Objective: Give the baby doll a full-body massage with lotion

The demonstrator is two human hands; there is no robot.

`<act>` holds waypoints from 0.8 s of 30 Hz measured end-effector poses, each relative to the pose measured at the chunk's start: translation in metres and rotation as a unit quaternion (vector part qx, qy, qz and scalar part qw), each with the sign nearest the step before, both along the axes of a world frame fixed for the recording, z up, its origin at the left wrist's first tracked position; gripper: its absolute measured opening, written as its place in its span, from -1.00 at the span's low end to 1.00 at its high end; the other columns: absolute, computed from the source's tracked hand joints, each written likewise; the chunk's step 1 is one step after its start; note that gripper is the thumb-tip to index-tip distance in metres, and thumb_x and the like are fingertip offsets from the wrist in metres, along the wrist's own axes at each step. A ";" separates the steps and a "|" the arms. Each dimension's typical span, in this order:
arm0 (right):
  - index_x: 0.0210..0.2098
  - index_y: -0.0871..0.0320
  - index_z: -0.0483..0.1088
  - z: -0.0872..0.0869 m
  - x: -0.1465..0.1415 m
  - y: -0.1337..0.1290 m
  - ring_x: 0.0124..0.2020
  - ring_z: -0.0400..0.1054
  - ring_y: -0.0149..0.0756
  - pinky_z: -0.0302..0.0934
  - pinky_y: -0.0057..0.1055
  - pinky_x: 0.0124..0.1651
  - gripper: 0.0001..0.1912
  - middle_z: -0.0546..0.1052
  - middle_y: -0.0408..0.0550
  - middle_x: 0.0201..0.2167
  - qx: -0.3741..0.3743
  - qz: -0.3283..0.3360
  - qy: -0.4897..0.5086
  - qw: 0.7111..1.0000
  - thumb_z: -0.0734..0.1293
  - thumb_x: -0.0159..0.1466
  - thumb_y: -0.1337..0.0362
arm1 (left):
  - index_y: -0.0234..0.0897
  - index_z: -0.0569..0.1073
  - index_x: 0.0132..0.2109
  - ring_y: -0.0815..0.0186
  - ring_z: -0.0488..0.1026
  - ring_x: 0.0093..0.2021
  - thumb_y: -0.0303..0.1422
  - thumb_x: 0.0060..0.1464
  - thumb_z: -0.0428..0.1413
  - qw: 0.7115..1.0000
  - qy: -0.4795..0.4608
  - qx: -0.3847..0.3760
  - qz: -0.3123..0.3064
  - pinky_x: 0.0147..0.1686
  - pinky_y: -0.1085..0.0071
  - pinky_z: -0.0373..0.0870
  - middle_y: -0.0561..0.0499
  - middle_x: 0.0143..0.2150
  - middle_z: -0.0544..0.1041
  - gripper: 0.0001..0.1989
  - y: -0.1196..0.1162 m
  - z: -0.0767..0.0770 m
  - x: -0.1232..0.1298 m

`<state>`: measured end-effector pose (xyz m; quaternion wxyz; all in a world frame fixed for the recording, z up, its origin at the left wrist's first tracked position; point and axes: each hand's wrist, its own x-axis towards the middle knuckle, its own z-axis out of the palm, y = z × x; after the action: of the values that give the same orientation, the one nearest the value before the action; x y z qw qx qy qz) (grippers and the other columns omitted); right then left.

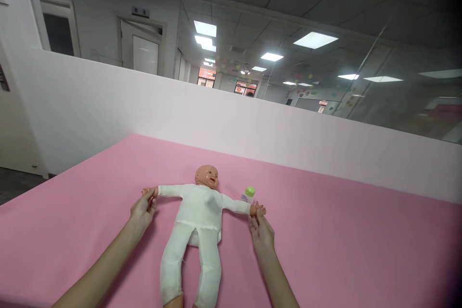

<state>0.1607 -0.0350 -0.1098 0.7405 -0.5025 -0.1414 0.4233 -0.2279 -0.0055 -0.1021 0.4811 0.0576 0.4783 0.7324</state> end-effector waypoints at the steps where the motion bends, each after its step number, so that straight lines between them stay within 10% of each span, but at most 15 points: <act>1: -0.13 0.17 0.59 0.007 -0.006 -0.002 0.10 0.52 0.00 0.54 -0.34 -0.06 -0.51 0.62 0.11 0.07 0.011 0.008 -0.023 1.000 0.60 0.00 0.06 | -0.29 0.51 -0.39 0.44 0.40 -0.46 -0.52 -0.08 0.37 1.000 0.005 0.002 -0.007 -0.50 0.51 0.32 0.07 -0.39 0.48 -0.83 -0.002 0.003 0.003; 8: 0.02 0.18 0.56 0.037 -0.067 -0.026 0.07 0.52 0.04 0.52 -0.27 -0.14 -0.46 0.62 0.14 0.06 0.129 0.099 -0.308 0.937 0.50 0.17 -0.02 | -0.22 0.56 -0.19 0.19 0.52 -0.18 -0.15 -0.03 0.38 0.931 0.325 0.147 -0.074 -0.34 0.38 0.39 -0.03 -0.19 0.59 -0.68 -0.026 0.039 0.051; 14: 0.05 0.10 0.56 0.008 -0.089 -0.041 0.01 0.57 -0.08 0.48 -0.25 0.00 -0.67 0.66 0.06 -0.04 0.244 0.229 -0.663 0.670 0.21 0.44 0.27 | -0.16 0.55 -0.19 0.20 0.49 -0.20 -0.34 0.26 0.12 0.675 0.678 0.235 -0.170 -0.26 0.34 0.30 0.00 -0.22 0.61 -0.90 -0.046 0.017 0.078; 17: 0.08 0.11 0.55 0.004 -0.087 -0.040 0.14 0.50 -0.06 0.46 -0.24 0.04 -0.64 0.64 0.08 0.03 0.279 0.231 -0.724 0.587 0.17 0.47 0.31 | -0.16 0.53 -0.24 0.20 0.46 -0.22 -0.46 0.27 0.08 0.561 0.770 0.237 -0.189 -0.35 0.36 0.22 -0.01 -0.26 0.59 -0.84 -0.048 0.007 0.081; 20: 0.10 0.11 0.54 0.013 -0.079 -0.036 -0.04 0.59 -0.13 0.48 -0.30 -0.04 -0.67 0.66 0.05 -0.04 0.263 0.217 -0.709 0.617 0.22 0.45 0.26 | -0.15 0.53 -0.23 0.20 0.48 -0.21 -0.39 0.31 0.07 0.571 0.768 0.222 -0.187 -0.34 0.36 0.23 0.00 -0.24 0.60 -0.84 -0.046 0.016 0.075; 24: 0.03 0.12 0.58 0.033 -0.054 -0.030 -0.16 0.59 -0.14 0.48 -0.30 -0.11 -0.63 0.67 0.03 -0.10 0.157 0.125 -0.559 0.804 0.37 0.34 0.06 | -0.11 0.55 -0.11 0.18 0.54 -0.16 -0.16 0.26 0.15 0.719 0.656 0.175 -0.149 -0.22 0.35 0.35 0.02 -0.14 0.64 -0.82 -0.038 0.042 0.048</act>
<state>0.1069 -0.0651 -0.0768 0.5429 -0.5067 -0.6570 0.1297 -0.1798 -0.0434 -0.0599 0.1309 0.6778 0.5224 0.5005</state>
